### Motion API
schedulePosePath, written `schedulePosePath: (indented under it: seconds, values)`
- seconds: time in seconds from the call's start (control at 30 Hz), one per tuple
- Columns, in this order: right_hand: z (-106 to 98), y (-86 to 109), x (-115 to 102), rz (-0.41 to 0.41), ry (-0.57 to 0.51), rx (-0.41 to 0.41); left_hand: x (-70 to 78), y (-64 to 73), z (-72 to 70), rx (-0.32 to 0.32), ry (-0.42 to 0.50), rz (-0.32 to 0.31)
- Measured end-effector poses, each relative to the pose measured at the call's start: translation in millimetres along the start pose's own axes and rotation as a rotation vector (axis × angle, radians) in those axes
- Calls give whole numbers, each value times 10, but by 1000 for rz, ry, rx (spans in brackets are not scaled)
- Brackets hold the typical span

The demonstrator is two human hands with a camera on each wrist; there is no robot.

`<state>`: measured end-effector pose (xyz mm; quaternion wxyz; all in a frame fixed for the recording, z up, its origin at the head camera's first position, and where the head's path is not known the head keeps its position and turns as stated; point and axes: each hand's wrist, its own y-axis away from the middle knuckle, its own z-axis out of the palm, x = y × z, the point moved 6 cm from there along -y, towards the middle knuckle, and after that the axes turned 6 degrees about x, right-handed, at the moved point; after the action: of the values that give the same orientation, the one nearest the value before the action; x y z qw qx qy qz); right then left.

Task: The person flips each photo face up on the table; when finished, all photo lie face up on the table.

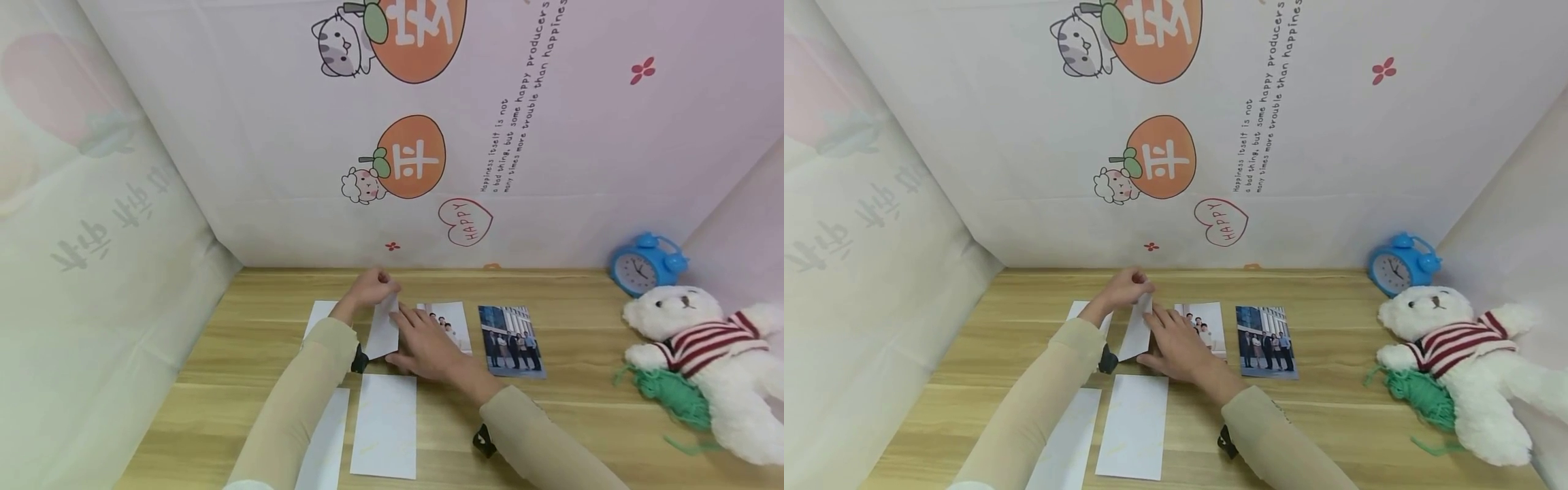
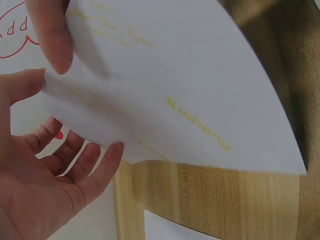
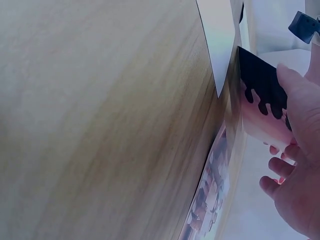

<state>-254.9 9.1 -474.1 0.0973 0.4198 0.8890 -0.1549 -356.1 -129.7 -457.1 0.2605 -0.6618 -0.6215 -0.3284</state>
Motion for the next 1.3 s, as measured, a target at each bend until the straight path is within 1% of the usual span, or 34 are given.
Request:
schedulePosePath:
  seconds: [0.1,0.23,0.37,0.47,0.57,0.67,0.77,0.93,1.13,1.23,1.3]
  values:
    - [-8,-5,13,18,-35,7,-9,-2,-8,13,57,-23]
    - [-13,-15,17,40,-86,5,-24,-8,3,6,125,-47]
    - [-1,-26,2,40,-152,-1,-43,-18,23,-6,160,-59]
    - [3,-26,-13,43,-199,-12,-35,-19,15,-3,179,-56]
    - [-4,-29,-35,43,-226,-20,-28,-15,-1,0,204,-54]
    - [-3,-36,-61,40,-244,-34,-34,-14,-1,-12,233,-58]
    - [1,-40,-75,40,-239,-45,-46,-17,8,-25,243,-60]
    - [21,-49,-90,39,-221,-49,-63,-28,-3,-26,252,-45]
    - [45,-50,-119,53,-256,-74,-126,-38,-31,-25,226,-34]
    - [51,-45,-129,53,-266,-73,-147,-20,-52,-44,233,-36]
    - [49,-47,-144,33,-271,-62,-157,-3,-76,-53,235,-40]
